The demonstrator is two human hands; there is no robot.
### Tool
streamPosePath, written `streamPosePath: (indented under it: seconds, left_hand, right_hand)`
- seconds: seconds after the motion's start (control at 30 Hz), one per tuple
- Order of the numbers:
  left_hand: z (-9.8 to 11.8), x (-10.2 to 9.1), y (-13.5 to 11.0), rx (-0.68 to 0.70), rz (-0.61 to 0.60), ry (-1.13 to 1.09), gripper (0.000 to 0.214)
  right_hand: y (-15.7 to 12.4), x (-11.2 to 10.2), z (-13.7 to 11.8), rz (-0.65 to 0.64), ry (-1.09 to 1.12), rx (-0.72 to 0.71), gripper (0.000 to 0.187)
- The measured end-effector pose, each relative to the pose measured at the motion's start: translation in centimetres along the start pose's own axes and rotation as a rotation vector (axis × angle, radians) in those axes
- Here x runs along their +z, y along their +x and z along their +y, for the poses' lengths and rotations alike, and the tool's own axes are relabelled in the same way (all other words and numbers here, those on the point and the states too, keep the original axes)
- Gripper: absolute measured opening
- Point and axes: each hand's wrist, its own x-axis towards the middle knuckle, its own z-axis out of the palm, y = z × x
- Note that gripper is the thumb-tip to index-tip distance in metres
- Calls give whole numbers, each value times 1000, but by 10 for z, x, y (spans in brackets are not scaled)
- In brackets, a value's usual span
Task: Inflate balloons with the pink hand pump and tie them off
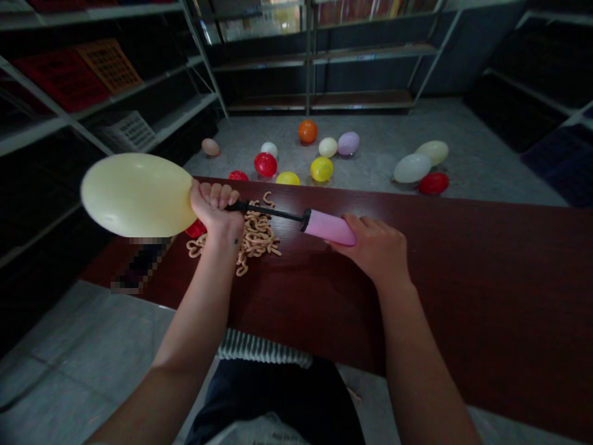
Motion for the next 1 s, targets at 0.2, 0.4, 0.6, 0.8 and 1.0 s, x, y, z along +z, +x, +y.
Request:
streamPosePath:
  seconds: [0.2,0.4,0.6,0.8,1.0]
  left_hand:
    - [-16,8,-22,-95,-50,55,54]
    - [-34,12,-41,-172,-46,145,58]
    - [-31,10,-35,-166,-73,80,56]
    - [-29,5,-26,-168,-91,7,54]
    - [-23,-3,-8,-141,24,10,52]
  right_hand:
    - [2,-2,-31,-44,76,-7,52]
    - [3,2,-47,-24,161,-28,54]
    - [10,-1,-41,42,132,-21,55]
    - [10,-5,-33,97,-12,-42,55]
    - [7,5,-15,117,-73,-45,50]
